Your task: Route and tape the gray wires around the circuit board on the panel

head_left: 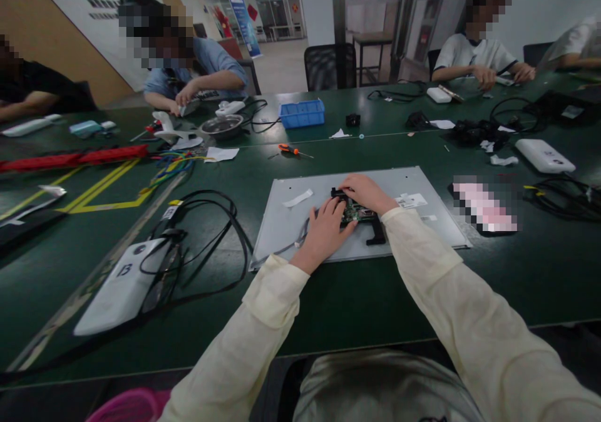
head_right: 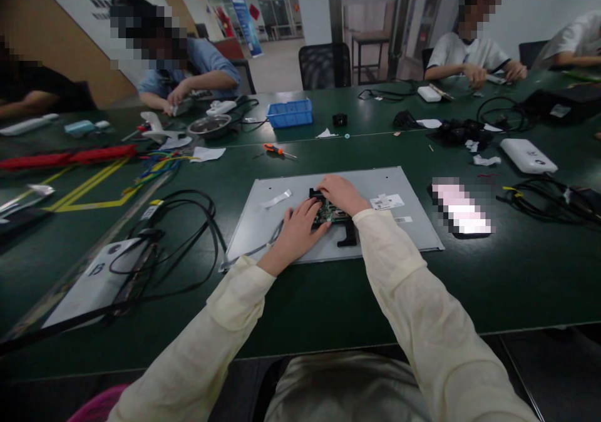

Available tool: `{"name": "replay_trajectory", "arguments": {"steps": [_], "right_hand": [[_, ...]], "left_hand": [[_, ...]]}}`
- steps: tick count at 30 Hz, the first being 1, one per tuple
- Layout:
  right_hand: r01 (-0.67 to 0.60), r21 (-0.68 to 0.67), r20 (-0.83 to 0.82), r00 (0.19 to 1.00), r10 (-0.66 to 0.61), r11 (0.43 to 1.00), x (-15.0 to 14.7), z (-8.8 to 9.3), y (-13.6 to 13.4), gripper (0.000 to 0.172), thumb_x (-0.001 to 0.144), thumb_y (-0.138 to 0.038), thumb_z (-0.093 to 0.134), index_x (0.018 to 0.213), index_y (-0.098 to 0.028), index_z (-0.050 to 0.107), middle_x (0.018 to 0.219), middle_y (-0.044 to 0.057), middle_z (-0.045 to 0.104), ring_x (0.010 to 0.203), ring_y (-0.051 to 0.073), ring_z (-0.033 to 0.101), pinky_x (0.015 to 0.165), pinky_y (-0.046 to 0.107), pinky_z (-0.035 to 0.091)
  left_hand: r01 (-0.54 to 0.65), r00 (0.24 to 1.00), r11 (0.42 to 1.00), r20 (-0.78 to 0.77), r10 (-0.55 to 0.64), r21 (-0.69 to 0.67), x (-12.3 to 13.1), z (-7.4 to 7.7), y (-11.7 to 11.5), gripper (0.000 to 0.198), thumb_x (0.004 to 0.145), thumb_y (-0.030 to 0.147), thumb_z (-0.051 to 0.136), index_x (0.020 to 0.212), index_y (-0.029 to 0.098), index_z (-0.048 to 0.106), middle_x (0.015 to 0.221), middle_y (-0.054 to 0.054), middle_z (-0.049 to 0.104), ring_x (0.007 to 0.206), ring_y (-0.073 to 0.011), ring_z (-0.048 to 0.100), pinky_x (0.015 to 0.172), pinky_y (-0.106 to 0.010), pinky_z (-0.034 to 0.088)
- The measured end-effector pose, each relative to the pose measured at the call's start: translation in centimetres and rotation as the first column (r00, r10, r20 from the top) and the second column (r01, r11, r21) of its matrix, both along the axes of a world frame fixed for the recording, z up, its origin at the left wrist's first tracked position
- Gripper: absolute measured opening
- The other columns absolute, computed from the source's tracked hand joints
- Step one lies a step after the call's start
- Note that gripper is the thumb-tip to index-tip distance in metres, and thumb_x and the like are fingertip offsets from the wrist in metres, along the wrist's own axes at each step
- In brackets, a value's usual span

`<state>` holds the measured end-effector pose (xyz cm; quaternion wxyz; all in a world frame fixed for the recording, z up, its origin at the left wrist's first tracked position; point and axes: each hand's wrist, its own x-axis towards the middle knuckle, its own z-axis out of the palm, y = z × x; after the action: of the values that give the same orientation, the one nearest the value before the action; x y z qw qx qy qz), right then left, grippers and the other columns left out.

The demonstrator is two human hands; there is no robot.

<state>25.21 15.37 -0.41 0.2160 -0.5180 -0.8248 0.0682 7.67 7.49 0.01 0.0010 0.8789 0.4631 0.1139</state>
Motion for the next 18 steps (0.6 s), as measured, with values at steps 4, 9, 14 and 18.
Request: {"name": "replay_trajectory", "arguments": {"steps": [4, 9, 14, 18], "right_hand": [[0.040, 0.006, 0.018, 0.999, -0.040, 0.999, -0.1, 0.3, -0.3, 0.027, 0.093, -0.019, 0.047, 0.106, -0.017, 0.071, 0.104, 0.009, 0.071, 0.098, 0.020, 0.062, 0.087, 0.029, 0.043], [0.063, -0.006, 0.061, 0.996, -0.063, 0.998, -0.5, 0.8, -0.6, 0.028, 0.092, -0.018, 0.046, 0.104, -0.017, 0.072, 0.105, 0.010, 0.071, 0.099, 0.020, 0.062, 0.087, 0.029, 0.043], [0.069, -0.023, 0.084, 0.994, -0.067, 0.997, -0.8, 1.2, -0.9, 0.029, 0.091, -0.017, 0.047, 0.105, -0.015, 0.072, 0.107, 0.012, 0.070, 0.101, 0.022, 0.062, 0.089, 0.030, 0.044], [0.075, -0.023, 0.098, 0.993, -0.072, 0.997, -0.8, 1.6, -1.3, 0.028, 0.091, -0.018, 0.047, 0.105, -0.015, 0.071, 0.108, 0.013, 0.070, 0.103, 0.023, 0.062, 0.090, 0.031, 0.044]], "left_hand": [[0.005, 1.000, 1.000, 0.010, -0.005, 0.004, 0.0, 0.0, 0.0, 0.051, 0.095, 0.047, 0.040, 0.137, 0.019, 0.042, 0.147, -0.011, 0.042, 0.140, -0.0262, 0.032, 0.112, -0.051, 0.027], [0.002, 1.000, 1.000, 0.017, -0.002, -0.010, 0.0, 0.0, 0.0, 0.051, 0.095, 0.047, 0.040, 0.137, 0.020, 0.042, 0.147, -0.012, 0.042, 0.140, -0.0266, 0.031, 0.112, -0.051, 0.026], [0.008, 1.000, 1.000, 0.024, -0.008, -0.012, 0.0, 0.0, 0.0, 0.050, 0.094, 0.046, 0.041, 0.137, 0.020, 0.041, 0.147, -0.012, 0.042, 0.139, -0.0271, 0.032, 0.111, -0.052, 0.026], [0.006, 1.000, 1.000, 0.027, -0.005, -0.009, 0.0, 0.0, 0.0, 0.051, 0.094, 0.047, 0.042, 0.137, 0.020, 0.041, 0.146, -0.012, 0.043, 0.137, -0.0274, 0.034, 0.111, -0.052, 0.026]]}}
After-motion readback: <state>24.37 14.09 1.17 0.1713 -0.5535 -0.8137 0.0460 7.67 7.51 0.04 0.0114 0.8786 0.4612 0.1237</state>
